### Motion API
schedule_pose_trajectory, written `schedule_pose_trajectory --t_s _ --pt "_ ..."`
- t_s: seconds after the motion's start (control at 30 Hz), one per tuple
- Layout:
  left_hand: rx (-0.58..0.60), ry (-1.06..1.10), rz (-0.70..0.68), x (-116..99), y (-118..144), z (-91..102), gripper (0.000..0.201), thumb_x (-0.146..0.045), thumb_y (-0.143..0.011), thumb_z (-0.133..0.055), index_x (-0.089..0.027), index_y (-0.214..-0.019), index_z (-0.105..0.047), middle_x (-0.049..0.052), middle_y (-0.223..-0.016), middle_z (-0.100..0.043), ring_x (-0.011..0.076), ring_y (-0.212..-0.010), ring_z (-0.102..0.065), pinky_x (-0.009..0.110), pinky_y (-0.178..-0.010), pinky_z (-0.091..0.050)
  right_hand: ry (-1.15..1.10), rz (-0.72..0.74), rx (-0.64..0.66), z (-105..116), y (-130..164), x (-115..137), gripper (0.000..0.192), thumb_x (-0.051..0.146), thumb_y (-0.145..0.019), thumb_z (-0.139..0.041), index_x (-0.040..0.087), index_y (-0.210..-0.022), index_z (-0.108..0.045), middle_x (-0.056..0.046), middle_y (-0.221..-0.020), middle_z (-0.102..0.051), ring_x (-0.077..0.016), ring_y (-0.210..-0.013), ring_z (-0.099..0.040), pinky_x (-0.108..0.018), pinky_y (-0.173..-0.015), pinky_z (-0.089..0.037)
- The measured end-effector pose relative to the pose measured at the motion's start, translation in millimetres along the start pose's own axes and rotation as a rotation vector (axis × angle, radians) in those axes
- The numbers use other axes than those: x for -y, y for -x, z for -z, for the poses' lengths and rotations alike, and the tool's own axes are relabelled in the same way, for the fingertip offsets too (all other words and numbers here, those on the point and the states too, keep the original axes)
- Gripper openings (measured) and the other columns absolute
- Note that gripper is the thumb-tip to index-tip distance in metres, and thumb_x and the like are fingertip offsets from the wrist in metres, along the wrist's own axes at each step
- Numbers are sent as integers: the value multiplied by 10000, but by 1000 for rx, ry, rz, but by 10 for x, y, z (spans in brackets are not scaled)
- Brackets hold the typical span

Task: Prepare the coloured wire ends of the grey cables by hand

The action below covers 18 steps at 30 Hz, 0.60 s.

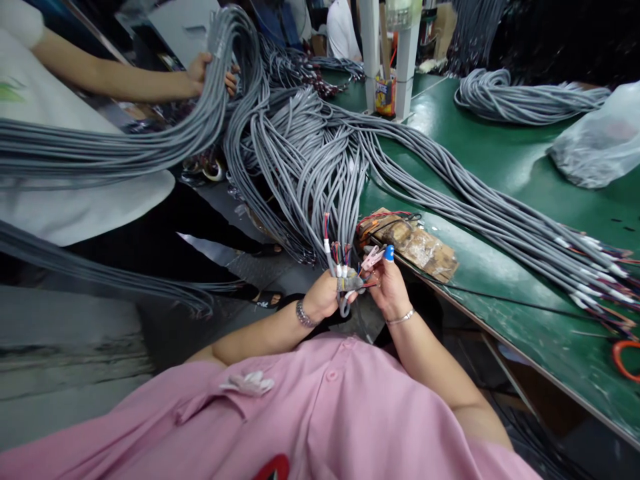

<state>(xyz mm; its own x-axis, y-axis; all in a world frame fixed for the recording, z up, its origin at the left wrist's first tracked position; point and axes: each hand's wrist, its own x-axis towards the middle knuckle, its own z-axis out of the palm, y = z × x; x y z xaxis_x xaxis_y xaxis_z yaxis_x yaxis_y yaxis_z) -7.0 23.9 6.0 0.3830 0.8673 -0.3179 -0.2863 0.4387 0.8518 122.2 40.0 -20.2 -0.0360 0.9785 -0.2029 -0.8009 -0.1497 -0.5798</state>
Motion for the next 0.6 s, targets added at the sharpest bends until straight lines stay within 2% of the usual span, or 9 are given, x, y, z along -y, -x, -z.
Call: schedule_pose_trajectory --t_s 0.4,0.6 --pt "-5 8 -62 34 96 6 277 -284 -585 -785 -128 -569 -556 -20 -450 -518 77 -376 -456 211 -391 -284 18 -17 22 26 82 75 326 488 -740 -725 189 -855 -660 6 -748 -646 -98 -607 -551 -217 -533 -472" --pt "-114 36 -163 104 181 -5 222 -308 -642 -731 -132 -616 -598 -3 -473 -557 82 -405 -472 212 -400 -259 122 26 1 21 107 87 306 482 -793 -675 182 -855 -670 8 -705 -619 -90 -576 -510 -201 -489 -427"
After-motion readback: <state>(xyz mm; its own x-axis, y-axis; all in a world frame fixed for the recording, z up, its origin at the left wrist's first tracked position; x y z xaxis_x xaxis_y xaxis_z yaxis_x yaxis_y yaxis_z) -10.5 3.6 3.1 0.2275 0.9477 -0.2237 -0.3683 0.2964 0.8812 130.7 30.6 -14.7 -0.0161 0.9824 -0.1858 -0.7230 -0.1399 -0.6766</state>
